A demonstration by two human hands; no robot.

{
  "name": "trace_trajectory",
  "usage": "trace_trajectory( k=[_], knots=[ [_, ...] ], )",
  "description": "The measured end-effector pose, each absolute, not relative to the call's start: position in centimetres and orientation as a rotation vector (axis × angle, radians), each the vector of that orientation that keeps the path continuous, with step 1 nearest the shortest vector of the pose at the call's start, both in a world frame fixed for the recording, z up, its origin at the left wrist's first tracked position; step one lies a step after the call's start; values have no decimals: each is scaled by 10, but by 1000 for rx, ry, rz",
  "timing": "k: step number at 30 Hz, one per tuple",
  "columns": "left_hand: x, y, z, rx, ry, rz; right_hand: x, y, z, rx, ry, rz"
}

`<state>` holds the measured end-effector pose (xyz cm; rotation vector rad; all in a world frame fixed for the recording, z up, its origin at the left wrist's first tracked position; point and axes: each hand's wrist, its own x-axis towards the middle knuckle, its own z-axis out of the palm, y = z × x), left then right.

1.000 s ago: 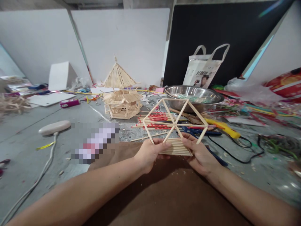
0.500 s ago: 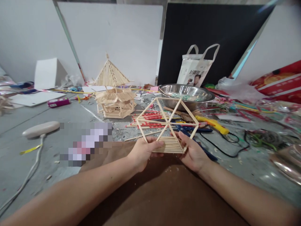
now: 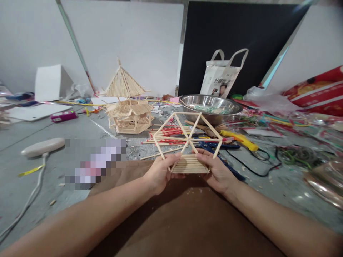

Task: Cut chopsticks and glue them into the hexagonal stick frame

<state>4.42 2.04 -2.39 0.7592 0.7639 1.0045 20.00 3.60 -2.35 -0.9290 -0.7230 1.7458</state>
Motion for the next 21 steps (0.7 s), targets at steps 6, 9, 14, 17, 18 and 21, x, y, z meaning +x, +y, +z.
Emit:
trace_trajectory(
  k=[6,9,14,17,18,21],
  knots=[
    [44,22,-25,723,886,1028,201,36,-24,-873,-715,1847],
    [44,22,-23,740,921,1019,202,35,-25,-877,-745,1830],
    [44,22,-22,734,948,1045,202,33,-25,-852,-833,1808],
    [45,22,-21,720,942,1064,201,33,-25,-839,-846,1834],
    [46,23,-20,720,938,1070,201,32,-25,-842,-846,1833],
    [46,22,-20,726,938,1089,201,32,-25,-866,-843,1795]
  ],
)
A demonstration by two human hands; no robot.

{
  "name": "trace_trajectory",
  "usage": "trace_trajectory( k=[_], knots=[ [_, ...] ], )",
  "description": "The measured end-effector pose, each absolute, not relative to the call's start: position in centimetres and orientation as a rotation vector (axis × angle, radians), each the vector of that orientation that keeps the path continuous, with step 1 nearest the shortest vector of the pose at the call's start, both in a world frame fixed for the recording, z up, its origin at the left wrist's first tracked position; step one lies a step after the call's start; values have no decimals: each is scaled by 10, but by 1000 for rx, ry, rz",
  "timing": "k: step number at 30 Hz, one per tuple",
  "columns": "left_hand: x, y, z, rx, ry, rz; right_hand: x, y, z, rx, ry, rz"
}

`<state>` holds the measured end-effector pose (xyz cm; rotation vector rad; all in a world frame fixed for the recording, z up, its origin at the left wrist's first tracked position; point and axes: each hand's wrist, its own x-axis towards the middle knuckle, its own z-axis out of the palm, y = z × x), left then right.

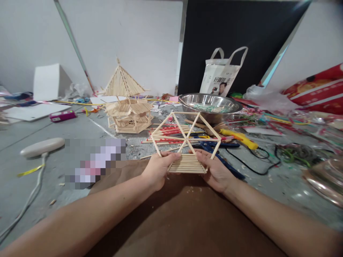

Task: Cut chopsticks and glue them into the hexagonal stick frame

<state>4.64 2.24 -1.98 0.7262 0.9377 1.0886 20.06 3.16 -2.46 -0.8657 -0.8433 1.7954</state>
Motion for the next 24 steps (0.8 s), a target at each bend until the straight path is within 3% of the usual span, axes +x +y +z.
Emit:
trace_trajectory(
  k=[24],
  knots=[
    [43,26,-18,719,920,1135,203,34,-27,-913,-911,1778]
  ],
)
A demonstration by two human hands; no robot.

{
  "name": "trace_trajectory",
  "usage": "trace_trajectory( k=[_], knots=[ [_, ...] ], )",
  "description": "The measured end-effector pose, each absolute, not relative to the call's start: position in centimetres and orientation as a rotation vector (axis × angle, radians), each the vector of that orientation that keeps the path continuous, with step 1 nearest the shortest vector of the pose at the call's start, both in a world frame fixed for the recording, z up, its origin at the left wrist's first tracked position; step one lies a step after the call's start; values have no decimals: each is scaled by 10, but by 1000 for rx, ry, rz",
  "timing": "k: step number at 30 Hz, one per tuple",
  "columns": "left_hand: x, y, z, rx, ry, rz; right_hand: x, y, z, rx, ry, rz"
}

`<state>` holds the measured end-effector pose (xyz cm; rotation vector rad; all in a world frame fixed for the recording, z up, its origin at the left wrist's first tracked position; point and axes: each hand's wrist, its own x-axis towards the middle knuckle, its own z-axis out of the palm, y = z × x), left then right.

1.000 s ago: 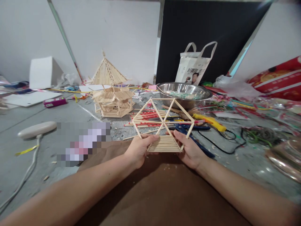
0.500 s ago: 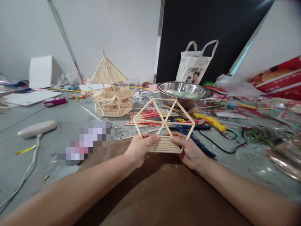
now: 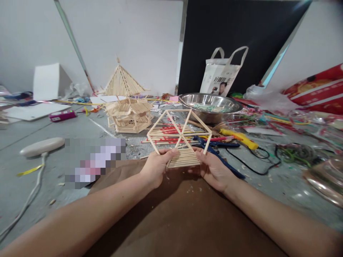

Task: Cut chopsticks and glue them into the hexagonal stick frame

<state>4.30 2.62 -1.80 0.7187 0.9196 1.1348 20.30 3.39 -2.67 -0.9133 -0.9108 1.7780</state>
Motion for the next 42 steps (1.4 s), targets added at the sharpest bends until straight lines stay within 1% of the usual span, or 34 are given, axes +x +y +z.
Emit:
trace_trajectory(
  k=[7,28,37,42],
  knots=[
    [42,23,-18,836,785,1058,201,33,-27,-948,-917,1711],
    [45,23,-20,837,841,1096,198,31,-27,-950,-870,1679],
    [43,23,-21,848,670,1037,201,37,-26,-912,-785,1648],
    [43,23,-22,899,746,1001,203,39,-28,-884,-792,1619]
  ],
)
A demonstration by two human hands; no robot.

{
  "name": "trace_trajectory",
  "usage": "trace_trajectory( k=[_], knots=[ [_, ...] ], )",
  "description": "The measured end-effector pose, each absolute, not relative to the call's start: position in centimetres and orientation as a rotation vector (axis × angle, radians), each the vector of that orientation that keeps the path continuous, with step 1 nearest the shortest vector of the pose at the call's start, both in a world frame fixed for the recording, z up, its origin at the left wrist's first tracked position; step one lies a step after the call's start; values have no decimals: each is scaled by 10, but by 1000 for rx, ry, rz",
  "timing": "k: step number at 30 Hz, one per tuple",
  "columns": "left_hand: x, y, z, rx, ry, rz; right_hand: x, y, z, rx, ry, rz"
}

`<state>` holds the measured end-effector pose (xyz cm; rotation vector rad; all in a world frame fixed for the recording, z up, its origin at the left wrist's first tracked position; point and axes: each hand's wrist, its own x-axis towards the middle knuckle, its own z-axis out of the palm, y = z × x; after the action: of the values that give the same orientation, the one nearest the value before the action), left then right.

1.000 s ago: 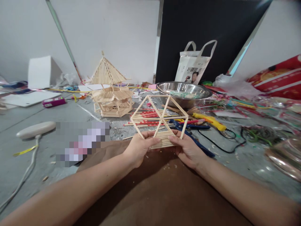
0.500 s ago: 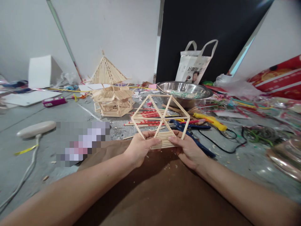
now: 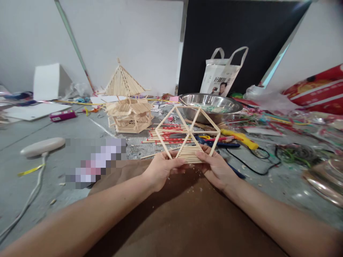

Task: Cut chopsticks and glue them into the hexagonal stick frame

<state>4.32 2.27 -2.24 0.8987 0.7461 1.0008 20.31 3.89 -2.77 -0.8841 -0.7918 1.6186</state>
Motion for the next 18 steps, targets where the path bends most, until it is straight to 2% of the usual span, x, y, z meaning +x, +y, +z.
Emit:
trace_trajectory(
  k=[18],
  knots=[
    [44,25,-27,889,833,1060,200,34,-28,-878,-847,1646]
  ],
)
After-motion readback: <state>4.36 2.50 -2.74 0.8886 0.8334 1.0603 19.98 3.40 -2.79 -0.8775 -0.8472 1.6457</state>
